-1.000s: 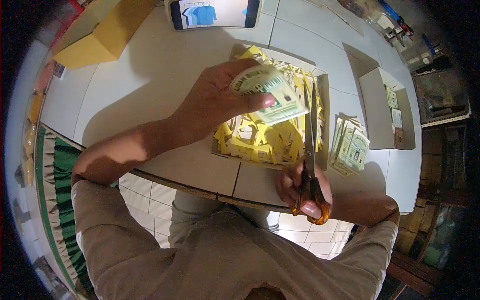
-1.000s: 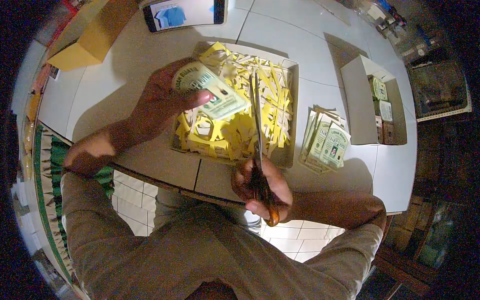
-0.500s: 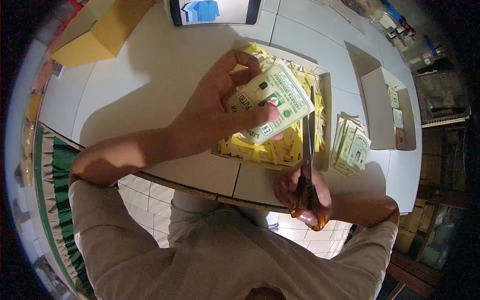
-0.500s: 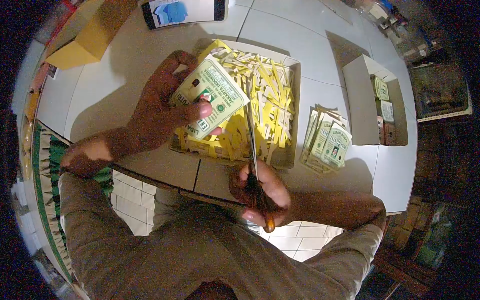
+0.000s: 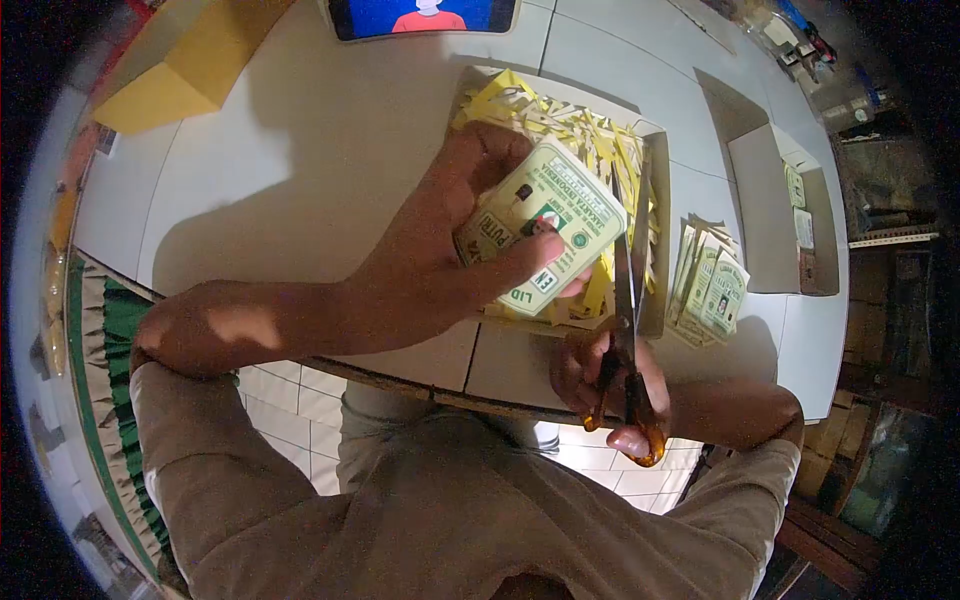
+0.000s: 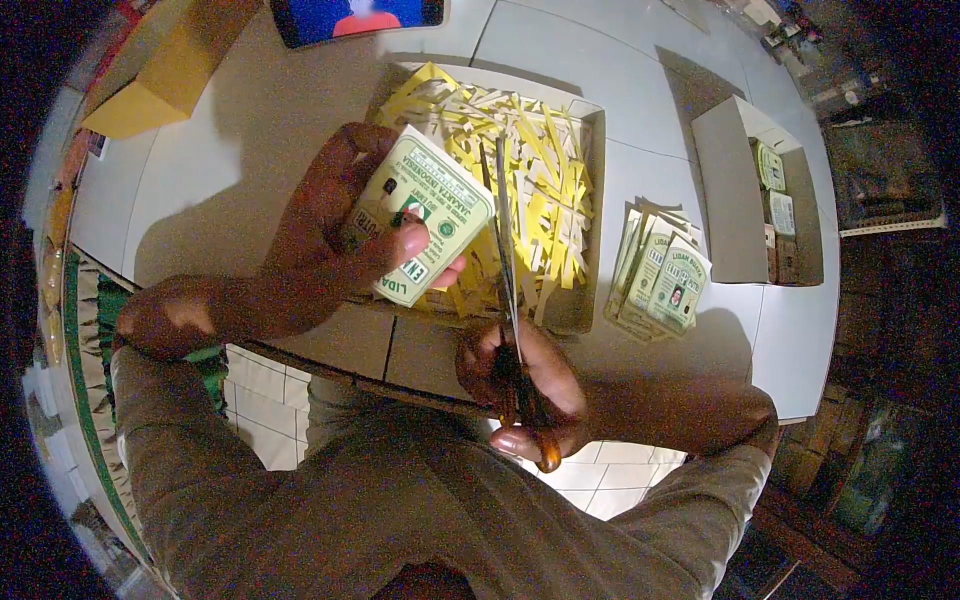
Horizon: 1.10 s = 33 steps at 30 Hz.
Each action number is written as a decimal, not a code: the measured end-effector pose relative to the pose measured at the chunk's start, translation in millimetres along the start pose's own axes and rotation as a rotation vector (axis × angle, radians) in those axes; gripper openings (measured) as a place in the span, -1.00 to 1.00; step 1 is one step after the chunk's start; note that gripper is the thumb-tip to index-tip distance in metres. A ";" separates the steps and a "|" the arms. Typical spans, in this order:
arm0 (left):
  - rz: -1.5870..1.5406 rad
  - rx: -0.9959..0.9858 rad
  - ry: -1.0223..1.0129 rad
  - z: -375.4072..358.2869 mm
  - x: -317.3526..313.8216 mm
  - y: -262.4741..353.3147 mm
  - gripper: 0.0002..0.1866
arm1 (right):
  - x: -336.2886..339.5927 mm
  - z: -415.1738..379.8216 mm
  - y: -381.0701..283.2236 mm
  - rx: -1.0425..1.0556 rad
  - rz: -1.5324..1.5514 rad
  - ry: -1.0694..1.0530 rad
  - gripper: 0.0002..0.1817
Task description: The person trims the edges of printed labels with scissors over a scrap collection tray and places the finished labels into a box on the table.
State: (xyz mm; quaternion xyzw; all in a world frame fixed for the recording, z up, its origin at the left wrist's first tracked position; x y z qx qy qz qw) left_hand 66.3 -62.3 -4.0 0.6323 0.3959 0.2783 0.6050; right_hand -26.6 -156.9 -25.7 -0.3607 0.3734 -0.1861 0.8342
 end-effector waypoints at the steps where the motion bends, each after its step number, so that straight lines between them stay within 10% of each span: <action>1: 0.000 0.003 0.000 -0.8 -2.6 -1.1 -0.48 | 0.3 0.1 0.2 0.000 0.002 0.002 -0.42; 10: -0.078 -0.158 -0.083 -9.1 -16.5 7.8 -0.46 | -2.1 2.5 -1.8 0.005 -0.031 -0.020 -0.44; 15: -0.307 0.204 -0.242 -16.8 -31.5 -0.7 -0.48 | 3.3 -6.9 6.2 -0.122 0.010 0.114 -0.34; 28: -0.271 0.185 -0.182 -16.0 -30.7 -7.6 -0.49 | -9.8 -12.2 3.5 -0.030 0.138 -0.070 -0.15; 30: -0.054 0.068 -0.131 -16.2 -27.7 -2.0 -0.50 | 9.4 -10.7 5.0 -0.025 -0.075 0.320 -0.23; 33: 0.098 0.005 -0.102 -18.2 -29.6 -0.1 -0.51 | -0.7 1.6 0.0 0.052 -0.081 0.118 -0.21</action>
Point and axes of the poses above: each hand's wrist, its own z-axis towards the middle knuckle, its own x-axis out of the back of the hand, y = z × x, the point moved 9 cm from there along z, towards the middle knuckle, and after that the axes turned 12 degrees about x, right-handed, at the moved point
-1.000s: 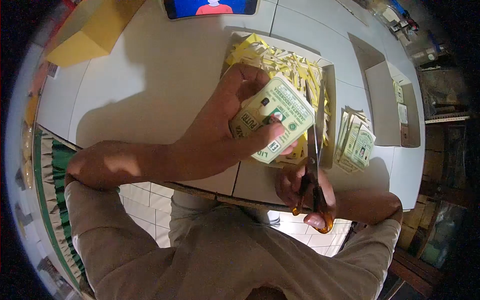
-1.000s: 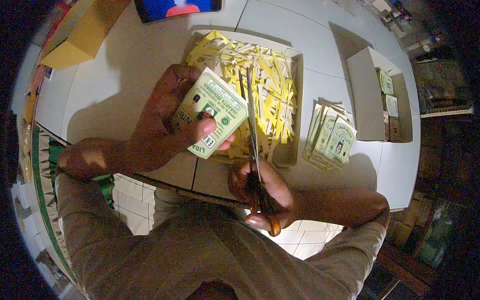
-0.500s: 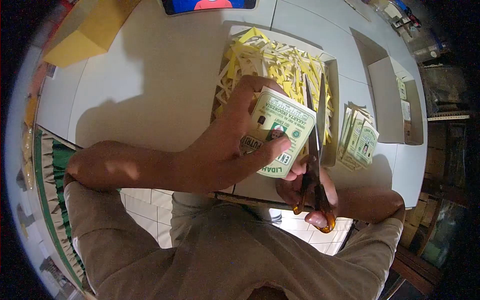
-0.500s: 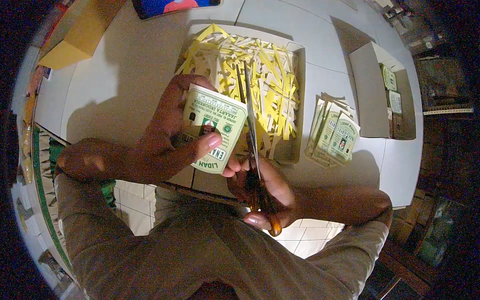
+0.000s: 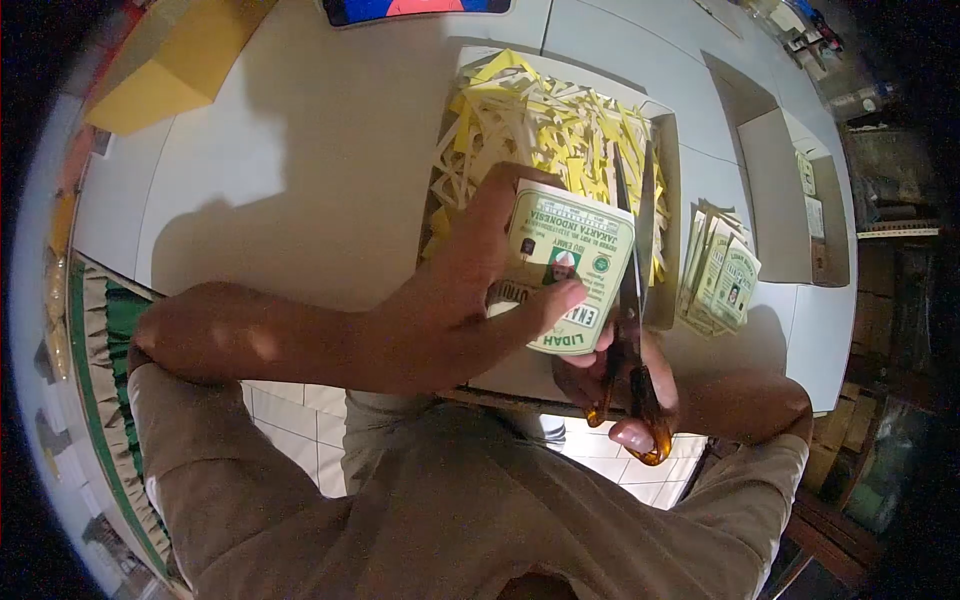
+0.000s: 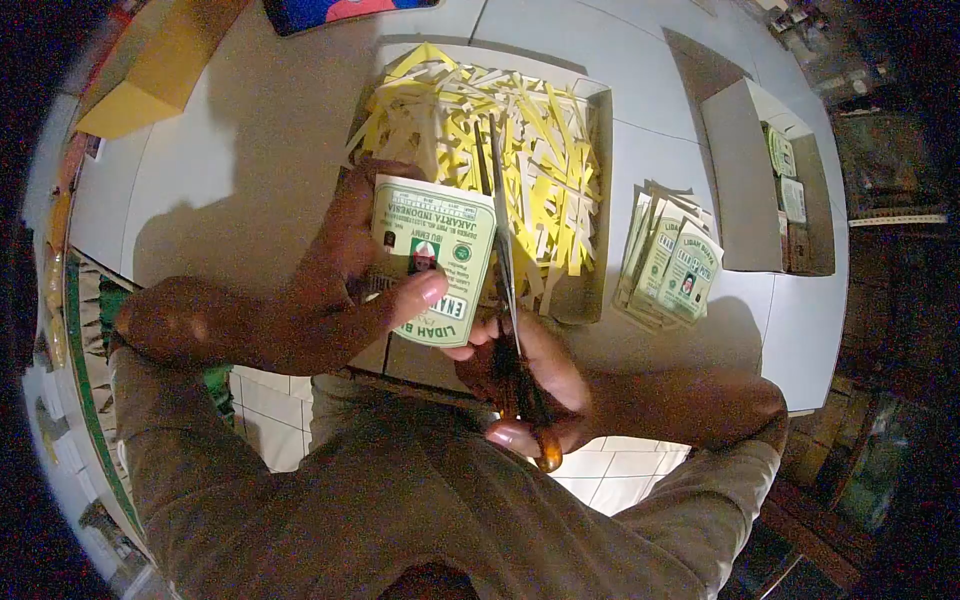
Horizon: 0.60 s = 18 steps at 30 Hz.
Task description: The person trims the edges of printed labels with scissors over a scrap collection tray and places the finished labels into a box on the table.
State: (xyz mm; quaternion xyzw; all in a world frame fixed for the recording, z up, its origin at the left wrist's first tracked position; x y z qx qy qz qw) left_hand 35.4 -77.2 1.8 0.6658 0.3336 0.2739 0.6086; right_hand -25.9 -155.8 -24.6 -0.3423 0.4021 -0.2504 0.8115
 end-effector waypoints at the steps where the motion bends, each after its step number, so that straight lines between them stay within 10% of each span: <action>1: 0.000 0.001 -0.001 0.8 0.6 -2.2 -0.51 | 0.6 -2.4 0.1 0.000 0.000 0.001 -0.21; 18: -0.368 0.264 -0.275 -7.1 -24.0 -13.7 -0.55 | -7.8 -7.3 1.6 0.063 0.254 -0.023 -0.18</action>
Point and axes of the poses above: each hand's wrist, its own z-axis towards the middle knuckle, its own x-axis out of the back of the hand, y = z × x, the point moved 9 cm from there along z, towards the middle knuckle, and after that the axes turned 12 degrees about x, right-handed, at the moved point
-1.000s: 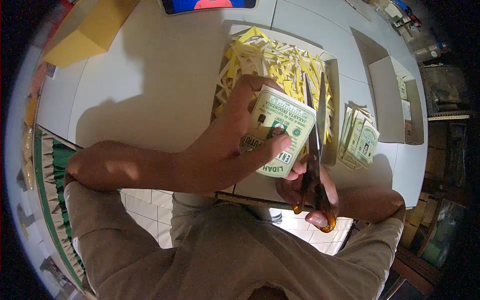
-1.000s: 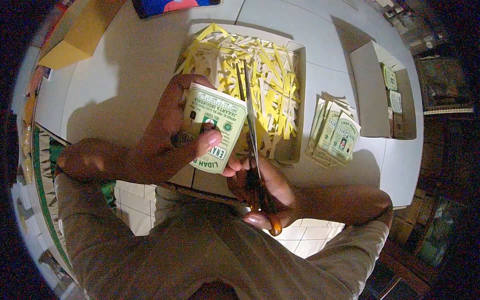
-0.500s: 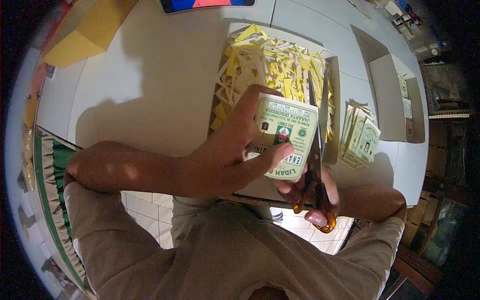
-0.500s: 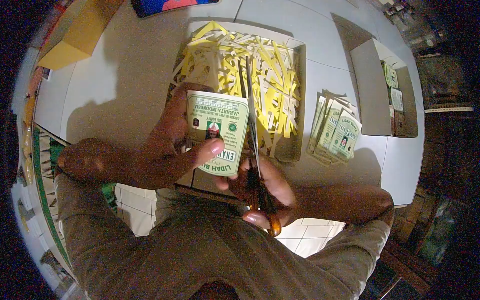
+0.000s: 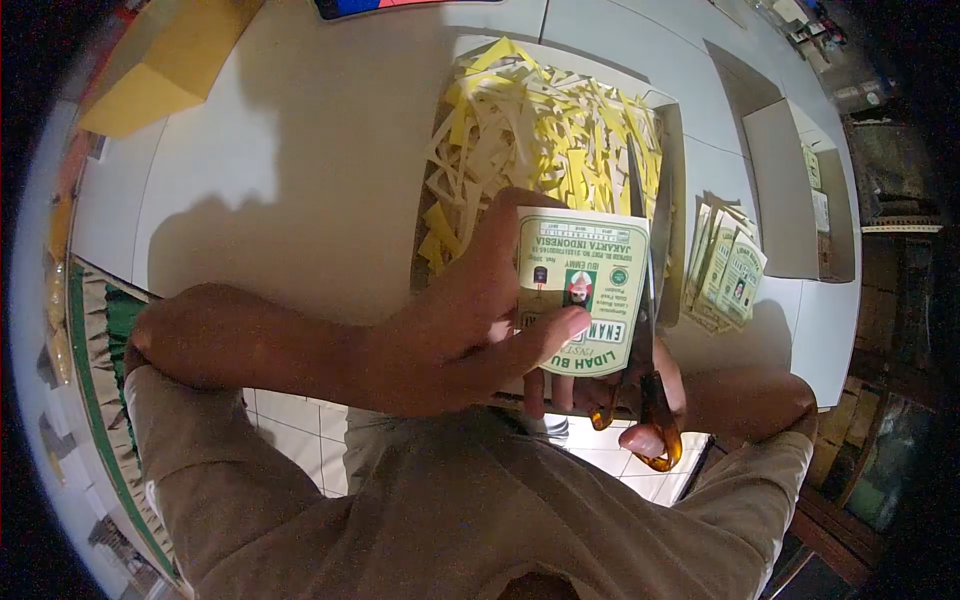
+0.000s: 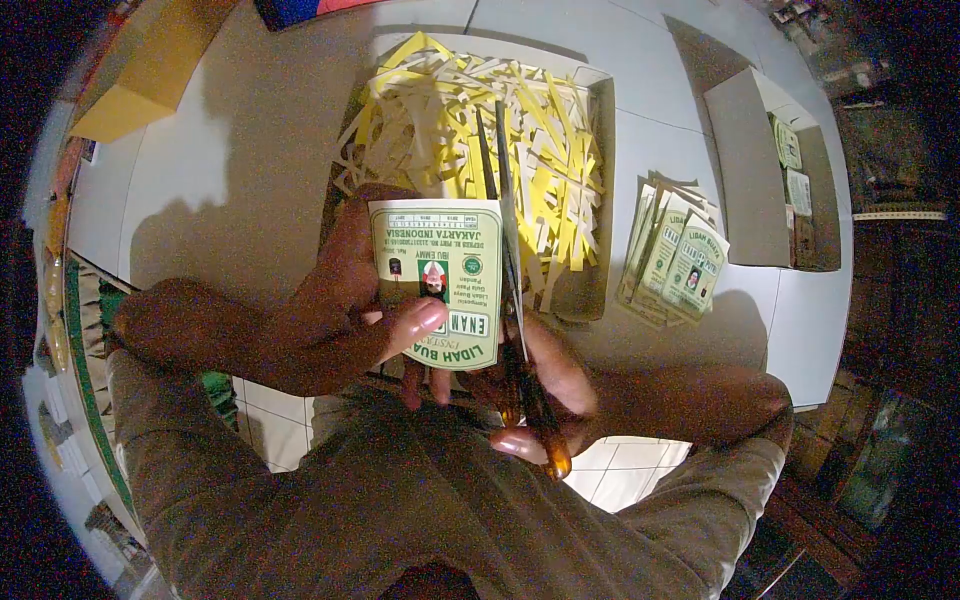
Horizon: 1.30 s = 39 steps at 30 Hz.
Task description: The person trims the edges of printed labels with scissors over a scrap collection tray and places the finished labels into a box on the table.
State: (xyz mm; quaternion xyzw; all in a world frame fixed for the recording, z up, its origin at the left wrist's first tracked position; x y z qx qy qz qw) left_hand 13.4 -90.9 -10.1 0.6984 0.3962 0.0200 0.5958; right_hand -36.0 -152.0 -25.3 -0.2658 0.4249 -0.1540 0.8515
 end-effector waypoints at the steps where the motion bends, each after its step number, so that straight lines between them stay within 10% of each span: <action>1: -0.001 0.002 0.000 0.6 0.3 -0.4 -0.55 | 1.3 1.6 -1.0 0.000 0.001 0.002 -0.18; 9: -0.017 -0.125 -0.004 0.9 0.3 8.1 -0.55 | 9.4 2.6 12.4 -0.238 0.023 0.162 -0.40; 18: -0.003 -0.074 0.050 1.6 2.6 3.1 -0.39 | -3.9 10.0 -4.4 0.091 0.014 0.100 -0.35; 21: 0.008 -0.071 0.049 0.9 2.3 -1.0 -0.38 | 6.8 5.3 5.8 -0.156 -0.099 0.056 -0.48; 39: 0.008 -0.005 0.039 0.6 3.1 -2.1 -0.39 | -4.3 9.8 4.2 -0.070 0.028 -0.138 -0.50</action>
Point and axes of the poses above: each hand's wrist, its own z-axis towards the middle knuckle, its own x-axis out of the back of the hand, y = z × x, the point moved 9 cm from there along z, towards the middle knuckle, and after that the axes turned 12 degrees about x, right-handed, at the moved point
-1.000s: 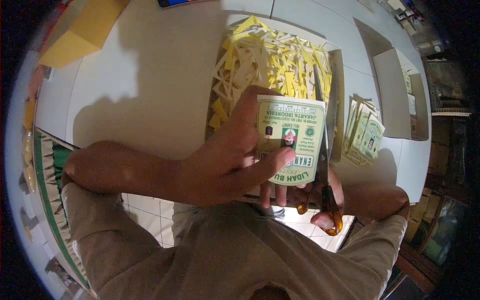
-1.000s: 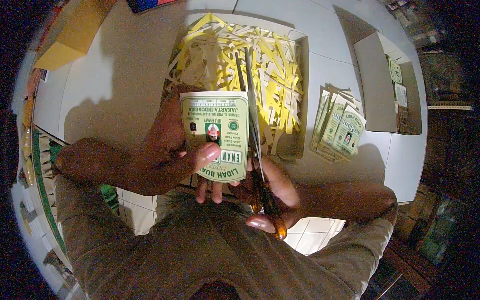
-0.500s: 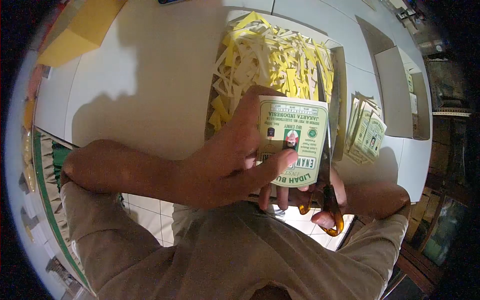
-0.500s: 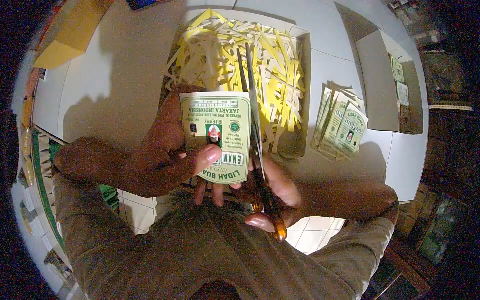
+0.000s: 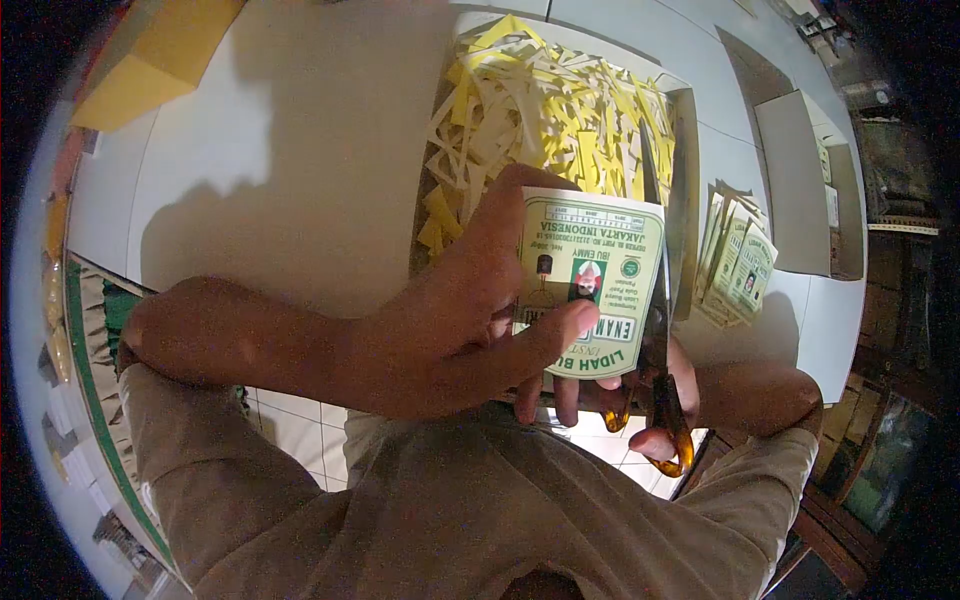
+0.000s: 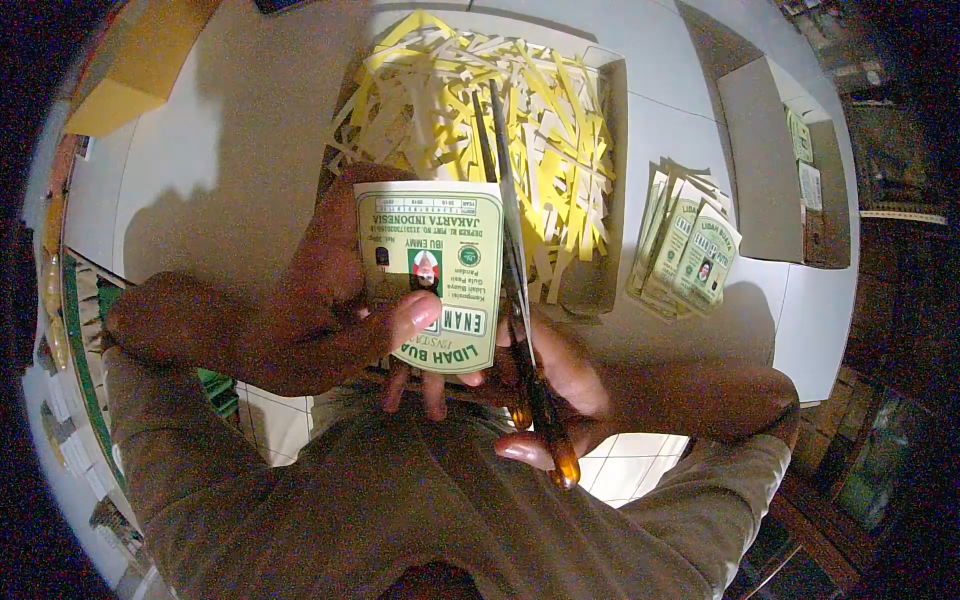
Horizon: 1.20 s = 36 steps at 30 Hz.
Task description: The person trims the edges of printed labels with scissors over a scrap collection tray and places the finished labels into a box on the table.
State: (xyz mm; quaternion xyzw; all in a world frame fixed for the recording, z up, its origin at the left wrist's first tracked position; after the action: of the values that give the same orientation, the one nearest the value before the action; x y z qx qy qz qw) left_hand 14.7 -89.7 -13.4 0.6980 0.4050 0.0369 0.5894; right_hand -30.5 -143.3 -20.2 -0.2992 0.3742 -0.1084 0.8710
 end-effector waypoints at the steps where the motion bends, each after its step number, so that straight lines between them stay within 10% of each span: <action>1: 0.000 0.001 0.000 -0.1 0.5 0.4 -0.39 | -0.8 0.6 -3.2 0.000 0.000 0.001 -0.50; 10: 0.070 -0.070 0.019 -2.0 1.0 10.0 -0.56 | -2.0 -5.5 3.0 0.006 0.088 -0.029 -0.52; 15: 0.082 -0.046 0.002 -3.5 1.6 10.8 -0.55 | 11.7 -17.7 13.4 -0.238 0.071 0.274 -0.41; 22: 0.105 -0.024 -0.083 -3.9 3.9 11.8 -0.49 | 27.0 -62.0 8.1 -0.484 -0.286 0.094 -0.38; 36: 0.161 -0.031 -0.021 -6.8 14.8 23.5 -0.45 | 16.0 -36.4 1.1 -0.177 -0.308 0.035 -0.48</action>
State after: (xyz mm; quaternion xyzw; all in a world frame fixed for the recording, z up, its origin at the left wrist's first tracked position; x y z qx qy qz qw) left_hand 33.3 -74.8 2.5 0.7196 0.3407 0.0832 0.5992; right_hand -45.5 -165.1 -49.9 -0.4268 0.3468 -0.2124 0.8077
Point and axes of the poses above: each hand's wrist, its own z-axis towards the middle knuckle, its own x-axis out of the back of the hand, y = z × x, the point moved 9 cm from there along z, towards the middle knuckle, and after that the axes turned 12 degrees about x, right-handed, at the moved point
